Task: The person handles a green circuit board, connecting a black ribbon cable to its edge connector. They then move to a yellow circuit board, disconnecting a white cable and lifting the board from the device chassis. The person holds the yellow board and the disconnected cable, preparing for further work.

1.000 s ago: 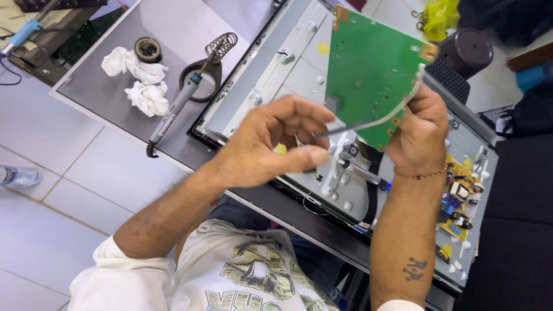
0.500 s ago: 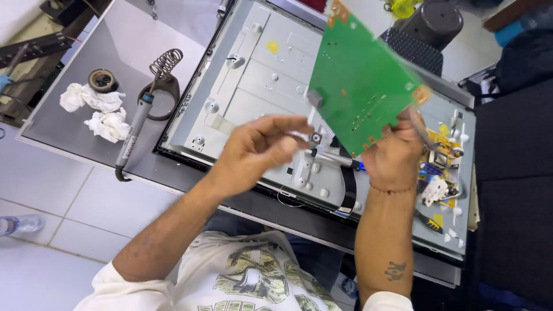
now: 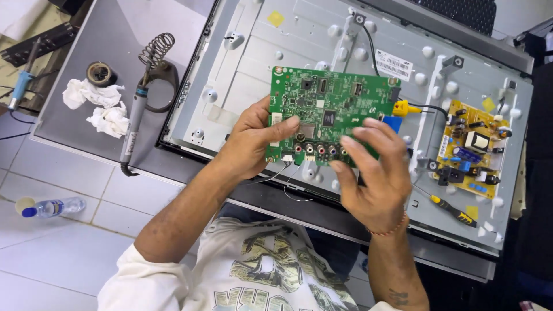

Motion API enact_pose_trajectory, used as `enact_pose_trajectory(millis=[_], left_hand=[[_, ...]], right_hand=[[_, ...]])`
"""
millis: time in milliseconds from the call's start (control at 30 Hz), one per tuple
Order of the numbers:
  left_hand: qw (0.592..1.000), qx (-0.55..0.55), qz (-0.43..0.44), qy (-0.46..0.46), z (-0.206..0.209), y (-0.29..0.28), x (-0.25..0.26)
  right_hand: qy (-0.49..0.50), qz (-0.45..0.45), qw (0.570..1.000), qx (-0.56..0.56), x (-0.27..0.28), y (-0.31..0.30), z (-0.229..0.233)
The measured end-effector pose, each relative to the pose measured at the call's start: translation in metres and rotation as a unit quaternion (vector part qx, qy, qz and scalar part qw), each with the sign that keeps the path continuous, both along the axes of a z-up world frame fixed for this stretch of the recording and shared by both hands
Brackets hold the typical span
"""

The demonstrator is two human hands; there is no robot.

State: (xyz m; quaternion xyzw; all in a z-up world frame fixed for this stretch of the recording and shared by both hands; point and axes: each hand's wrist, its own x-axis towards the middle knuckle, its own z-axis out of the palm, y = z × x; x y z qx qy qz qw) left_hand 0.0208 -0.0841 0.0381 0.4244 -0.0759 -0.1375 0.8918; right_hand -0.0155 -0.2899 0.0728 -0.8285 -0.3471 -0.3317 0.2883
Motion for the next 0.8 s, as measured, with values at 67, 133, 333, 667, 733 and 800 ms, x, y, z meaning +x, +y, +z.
enact_pose_trajectory(millis=[67, 133, 333, 667, 733, 800], left_hand=[[0.999, 0.014, -0.018, 0.024, -0.004, 0.001, 0.007], [0.998, 0.03, -0.039, 0.046, -0.005, 0.002, 0.014], [0.994, 0.027, -0.07, 0.08, -0.004, 0.003, 0.039], [0.989, -0.03, -0.138, 0.042, -0.007, 0.002, 0.063], [0.985, -0.069, -0.151, 0.049, -0.006, 0.006, 0.061], [0.991, -0.004, -0.122, 0.051, -0.005, 0.011, 0.061]], right_hand=[[-0.015, -0.045, 0.998, 0.035, -0.007, -0.016, -0.001], [-0.032, -0.093, 0.993, 0.07, -0.011, -0.025, -0.003], [0.252, -0.078, 0.878, 0.4, 0.004, -0.045, -0.009], [0.384, -0.045, 0.853, 0.352, 0.036, -0.063, -0.017], [0.384, -0.051, 0.856, 0.342, 0.032, -0.072, -0.018], [0.381, -0.064, 0.89, 0.243, 0.028, -0.078, -0.01]])
